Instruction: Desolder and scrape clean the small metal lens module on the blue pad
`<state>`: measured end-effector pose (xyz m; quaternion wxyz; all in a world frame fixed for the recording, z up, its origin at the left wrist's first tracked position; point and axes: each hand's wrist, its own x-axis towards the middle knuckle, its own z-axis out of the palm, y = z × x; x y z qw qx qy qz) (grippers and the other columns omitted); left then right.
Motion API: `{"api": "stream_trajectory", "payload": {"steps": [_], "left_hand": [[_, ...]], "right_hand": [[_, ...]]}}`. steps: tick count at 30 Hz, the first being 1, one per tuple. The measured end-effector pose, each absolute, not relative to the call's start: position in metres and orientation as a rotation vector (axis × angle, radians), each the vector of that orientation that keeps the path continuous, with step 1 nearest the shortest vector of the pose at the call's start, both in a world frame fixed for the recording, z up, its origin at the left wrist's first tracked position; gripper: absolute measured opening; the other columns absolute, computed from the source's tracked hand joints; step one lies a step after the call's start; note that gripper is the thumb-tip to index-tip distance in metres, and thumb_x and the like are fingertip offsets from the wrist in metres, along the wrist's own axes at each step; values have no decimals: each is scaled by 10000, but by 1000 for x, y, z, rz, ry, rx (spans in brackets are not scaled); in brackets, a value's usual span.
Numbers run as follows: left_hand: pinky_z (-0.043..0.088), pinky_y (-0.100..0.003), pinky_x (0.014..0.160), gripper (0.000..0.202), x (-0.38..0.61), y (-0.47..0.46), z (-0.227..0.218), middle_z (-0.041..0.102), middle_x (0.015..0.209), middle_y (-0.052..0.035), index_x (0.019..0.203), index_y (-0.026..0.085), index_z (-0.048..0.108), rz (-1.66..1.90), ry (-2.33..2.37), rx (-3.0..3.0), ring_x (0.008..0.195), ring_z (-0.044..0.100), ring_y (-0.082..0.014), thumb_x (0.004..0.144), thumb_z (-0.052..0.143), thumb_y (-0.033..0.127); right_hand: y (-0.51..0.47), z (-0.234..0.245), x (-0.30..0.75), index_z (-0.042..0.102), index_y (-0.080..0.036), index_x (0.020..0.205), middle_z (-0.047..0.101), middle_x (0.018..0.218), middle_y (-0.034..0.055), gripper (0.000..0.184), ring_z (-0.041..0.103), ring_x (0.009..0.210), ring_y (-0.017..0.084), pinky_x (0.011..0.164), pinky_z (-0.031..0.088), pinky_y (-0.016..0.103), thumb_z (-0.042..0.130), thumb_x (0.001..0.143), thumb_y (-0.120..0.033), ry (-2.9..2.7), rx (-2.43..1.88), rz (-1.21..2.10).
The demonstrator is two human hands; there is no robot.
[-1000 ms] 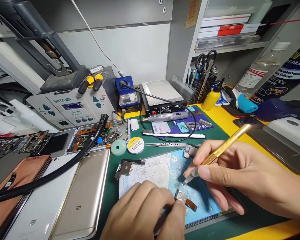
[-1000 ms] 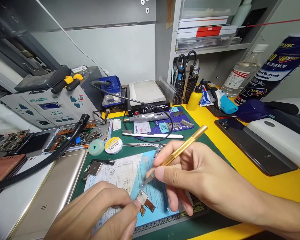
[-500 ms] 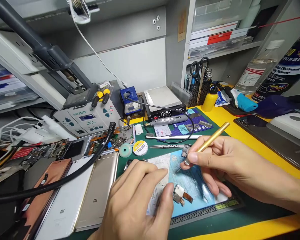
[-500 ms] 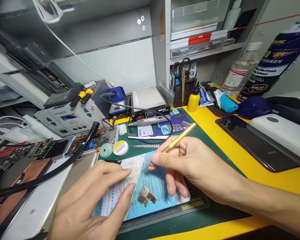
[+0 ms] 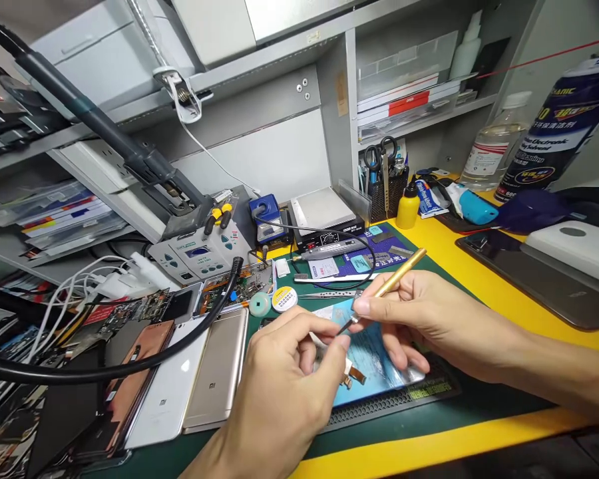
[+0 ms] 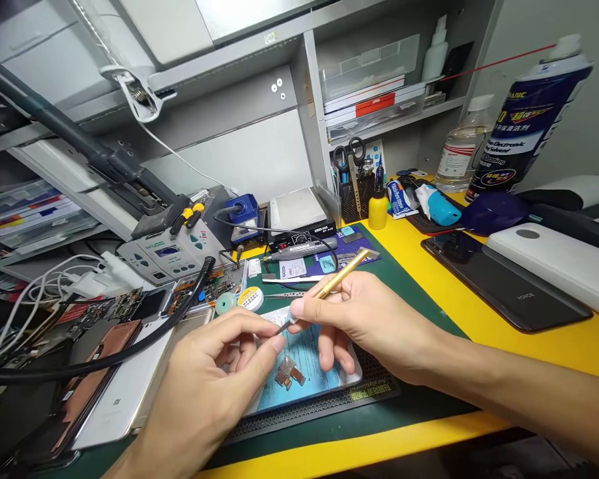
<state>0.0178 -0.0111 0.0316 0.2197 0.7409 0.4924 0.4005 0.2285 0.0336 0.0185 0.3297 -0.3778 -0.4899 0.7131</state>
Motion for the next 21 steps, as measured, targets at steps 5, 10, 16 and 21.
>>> {"api": "stream_trajectory", "payload": {"steps": [5,10,16,21], "left_hand": [[387,-203,457,208,17,-8,41,658,654,-9,772,190,777,973,1442,1826,522,512,-105,906,679,315],[454,-180,510,219,-3,-2,54,757,747,-28,769,194,804,1016,1520,1856,618,626,-128,880,722,364],[514,-169,587,207,-40,-9,62,758,741,-18,767,196,817,1087,1627,1827,626,639,-120,875,763,364],[383,-186,435,341,-100,-59,47,694,738,-34,798,158,816,1339,1719,1349,497,466,-66,763,918,481]], "right_hand": [[36,19,229,787,-111,827,699,472,40,317,495,304,75,332,409,145,878,826,-415,-1247,-948,1845],[37,23,230,779,-103,784,680,460,41,359,486,317,70,323,395,142,931,763,-427,-1177,-963,1773],[36,27,230,747,-113,759,753,619,74,443,497,348,52,341,378,156,925,779,-517,-1184,-1044,1716],[39,25,235,721,-148,682,652,496,39,457,475,364,66,366,368,179,894,807,-552,-1240,-1090,1681]]}}
